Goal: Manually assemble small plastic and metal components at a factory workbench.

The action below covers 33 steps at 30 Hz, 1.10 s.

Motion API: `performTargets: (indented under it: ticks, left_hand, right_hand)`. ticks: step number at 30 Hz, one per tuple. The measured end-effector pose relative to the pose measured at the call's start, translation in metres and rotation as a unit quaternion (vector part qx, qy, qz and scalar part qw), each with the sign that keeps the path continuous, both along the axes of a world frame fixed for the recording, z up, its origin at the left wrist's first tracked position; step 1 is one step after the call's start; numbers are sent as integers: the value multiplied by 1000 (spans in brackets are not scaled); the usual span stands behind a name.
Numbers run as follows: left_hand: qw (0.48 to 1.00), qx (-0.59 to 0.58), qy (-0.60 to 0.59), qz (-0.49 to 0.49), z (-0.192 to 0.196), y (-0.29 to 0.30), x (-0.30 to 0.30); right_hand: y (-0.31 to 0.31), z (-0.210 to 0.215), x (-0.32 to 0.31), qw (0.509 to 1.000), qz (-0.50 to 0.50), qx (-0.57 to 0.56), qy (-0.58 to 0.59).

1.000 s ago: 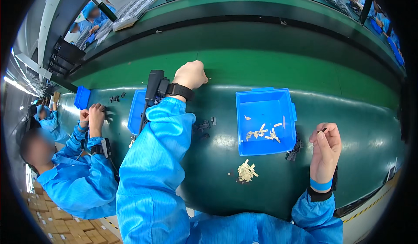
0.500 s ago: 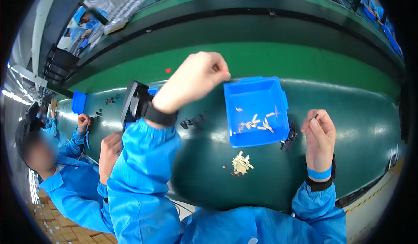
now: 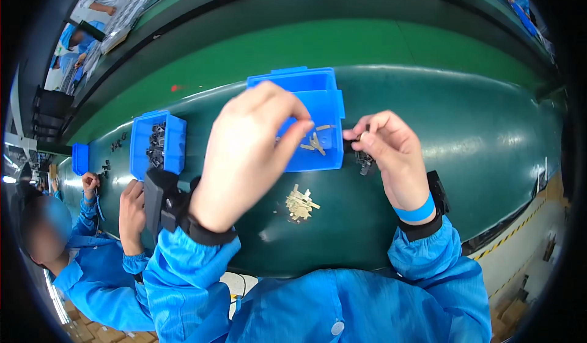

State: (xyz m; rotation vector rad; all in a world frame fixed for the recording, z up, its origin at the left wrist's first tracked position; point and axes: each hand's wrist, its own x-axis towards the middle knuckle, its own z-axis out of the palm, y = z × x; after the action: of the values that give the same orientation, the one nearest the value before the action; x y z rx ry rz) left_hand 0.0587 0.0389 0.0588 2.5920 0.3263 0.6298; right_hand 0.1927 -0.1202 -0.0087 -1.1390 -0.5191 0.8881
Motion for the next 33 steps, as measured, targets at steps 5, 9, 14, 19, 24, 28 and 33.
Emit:
performTargets:
  ticks: [5, 9, 14, 19, 24, 28, 33]
  left_hand:
    - [993, 52, 67, -81, -16, -41, 4]
    - [987, 123, 65, -81, -40, -48, 20]
    - [984, 174, 31, -23, -54, -37, 35]
    - [975, 214, 32, -40, -48, -49, 43]
    - [960, 269, 41, -66, -55, -59, 54]
    - [951, 293, 64, -71, -59, -55, 57]
    - [953, 291, 60, -57, -61, -57, 58]
  right_hand:
    - [-10, 4, 17, 993, -94, 66, 0]
    - [-14, 4, 19, 990, -106, 82, 52]
    - [-15, 2, 19, 987, -118, 91, 68]
    - [-16, 4, 18, 986, -126, 84, 68]
    - [-18, 2, 20, 988, -117, 82, 62]
    - [-17, 2, 21, 988, -121, 82, 56]
    - [-18, 5, 20, 987, -129, 77, 62]
